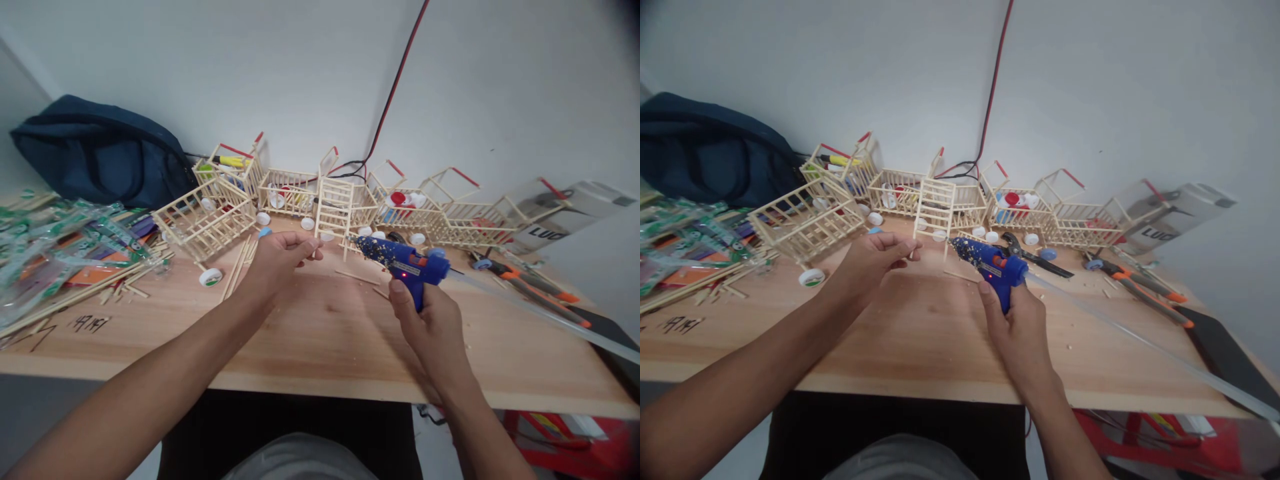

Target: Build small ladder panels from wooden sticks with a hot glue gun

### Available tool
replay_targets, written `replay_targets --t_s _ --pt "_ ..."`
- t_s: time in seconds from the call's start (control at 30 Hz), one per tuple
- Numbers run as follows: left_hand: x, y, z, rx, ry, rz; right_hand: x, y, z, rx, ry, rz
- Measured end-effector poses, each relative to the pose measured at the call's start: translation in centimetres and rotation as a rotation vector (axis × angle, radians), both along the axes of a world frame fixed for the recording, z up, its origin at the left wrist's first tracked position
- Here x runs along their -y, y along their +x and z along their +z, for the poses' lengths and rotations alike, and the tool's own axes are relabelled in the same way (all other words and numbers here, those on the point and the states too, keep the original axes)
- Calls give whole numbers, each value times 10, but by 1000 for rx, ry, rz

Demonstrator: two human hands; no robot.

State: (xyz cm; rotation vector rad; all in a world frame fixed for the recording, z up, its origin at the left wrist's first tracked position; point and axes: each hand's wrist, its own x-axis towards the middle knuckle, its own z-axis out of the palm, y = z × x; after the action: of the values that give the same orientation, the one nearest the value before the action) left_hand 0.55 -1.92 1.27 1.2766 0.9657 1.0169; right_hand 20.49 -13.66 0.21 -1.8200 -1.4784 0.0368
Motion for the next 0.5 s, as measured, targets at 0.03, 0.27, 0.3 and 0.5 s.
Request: replay_targets --t_s 0.03,0.27,0.3,0.5 --pt "0 0 0 -1 3 3 0 0 0 6 2 2" --pt "0 0 0 -7 1 1 1 0 2 24 10 -13" --pt "0 0 1 -8 5 -1 1 0 3 24 6 -15" --pt "1 -1 2 -21 12 -3 0 -1 6 31 7 -28"
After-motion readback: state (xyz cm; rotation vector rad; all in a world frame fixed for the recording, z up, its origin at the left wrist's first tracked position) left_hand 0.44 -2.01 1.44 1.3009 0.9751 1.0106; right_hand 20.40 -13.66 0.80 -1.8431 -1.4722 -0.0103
